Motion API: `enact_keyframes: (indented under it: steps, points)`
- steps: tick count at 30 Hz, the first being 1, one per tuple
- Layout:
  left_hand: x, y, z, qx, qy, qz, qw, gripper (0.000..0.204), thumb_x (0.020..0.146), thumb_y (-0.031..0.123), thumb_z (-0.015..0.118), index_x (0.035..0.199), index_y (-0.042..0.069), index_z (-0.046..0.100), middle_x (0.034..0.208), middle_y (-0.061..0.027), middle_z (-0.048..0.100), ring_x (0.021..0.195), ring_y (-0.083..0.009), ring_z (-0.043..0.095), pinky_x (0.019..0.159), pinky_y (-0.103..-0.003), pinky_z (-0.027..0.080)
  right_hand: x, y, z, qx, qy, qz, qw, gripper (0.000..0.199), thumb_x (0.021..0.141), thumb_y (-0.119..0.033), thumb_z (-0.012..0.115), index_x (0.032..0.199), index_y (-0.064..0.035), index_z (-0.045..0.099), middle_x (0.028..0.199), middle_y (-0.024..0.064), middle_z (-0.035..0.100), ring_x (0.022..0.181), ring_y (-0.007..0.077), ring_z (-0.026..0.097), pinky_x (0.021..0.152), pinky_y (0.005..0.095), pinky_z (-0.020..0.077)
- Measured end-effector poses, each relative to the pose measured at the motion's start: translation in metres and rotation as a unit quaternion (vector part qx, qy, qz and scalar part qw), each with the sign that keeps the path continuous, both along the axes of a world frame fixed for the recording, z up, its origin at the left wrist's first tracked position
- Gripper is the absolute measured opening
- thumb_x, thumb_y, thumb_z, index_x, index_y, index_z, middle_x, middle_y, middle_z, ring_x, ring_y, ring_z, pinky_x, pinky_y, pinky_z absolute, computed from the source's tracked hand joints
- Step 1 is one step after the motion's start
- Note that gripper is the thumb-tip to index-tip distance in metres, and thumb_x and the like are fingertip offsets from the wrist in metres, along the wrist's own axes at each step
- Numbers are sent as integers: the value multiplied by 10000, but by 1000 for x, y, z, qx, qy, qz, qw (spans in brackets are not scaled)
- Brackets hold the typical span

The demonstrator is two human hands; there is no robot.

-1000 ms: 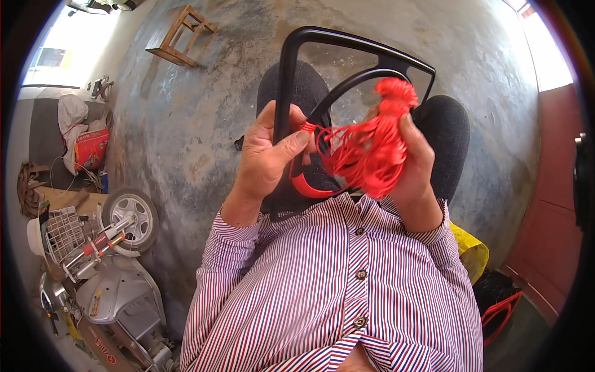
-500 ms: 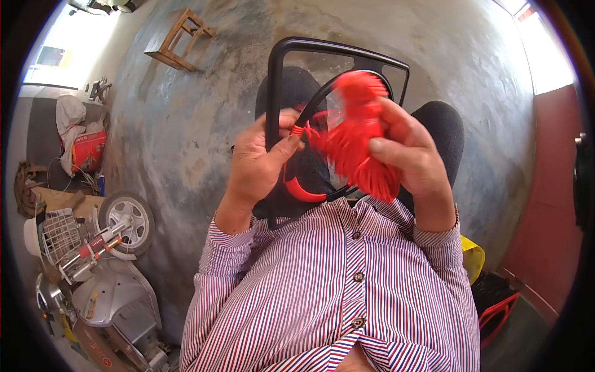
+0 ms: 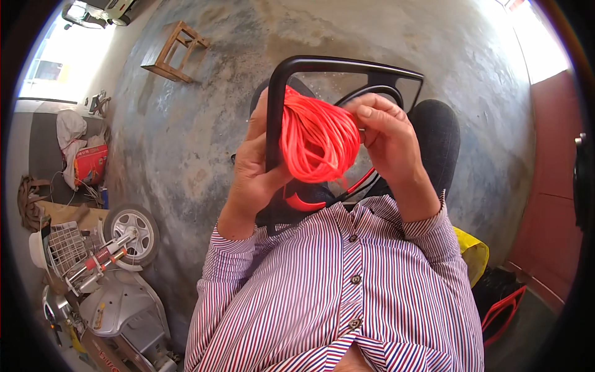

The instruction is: Winding a red plastic rope around a black plastic circular frame.

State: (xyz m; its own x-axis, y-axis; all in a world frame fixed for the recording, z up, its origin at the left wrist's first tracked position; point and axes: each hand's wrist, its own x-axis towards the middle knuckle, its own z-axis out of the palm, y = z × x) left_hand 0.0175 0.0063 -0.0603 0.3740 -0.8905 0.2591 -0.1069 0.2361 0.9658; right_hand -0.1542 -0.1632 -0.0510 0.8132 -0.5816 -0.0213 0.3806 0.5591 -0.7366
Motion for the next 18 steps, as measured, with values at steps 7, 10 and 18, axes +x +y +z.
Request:
enact_keyframes:
  steps: [7,10,18]
  points:
    - [-17,-17,22,-41,63,-87,993,419,776,35,775,1175,16,649,1239,-92,634,1099,-185,621,958,-355,493,18,12,-13,373,-105,186,903,233,974,-215,580,1025,9,621,946,73,678,913,170,673,823,316,569]
    - [-16,-10,20,-8,75,-81,994,439,769,42,786,1184,13,647,1390,-122,526,1164,-190,589,986,-350,470,28,13,3,438,-109,160,878,244,945,-195,648,1091,-3,604,1027,78,667,937,191,673,870,350,574]
    - [-6,-4,22,-7,-7,-24,1000,225,823,106,746,1044,74,719,1553,-185,353,1425,-238,358,1123,-371,301,13,-3,-57,127,72,-95,985,263,943,-251,580,1094,-51,659,1103,64,677,943,130,634,852,310,482]
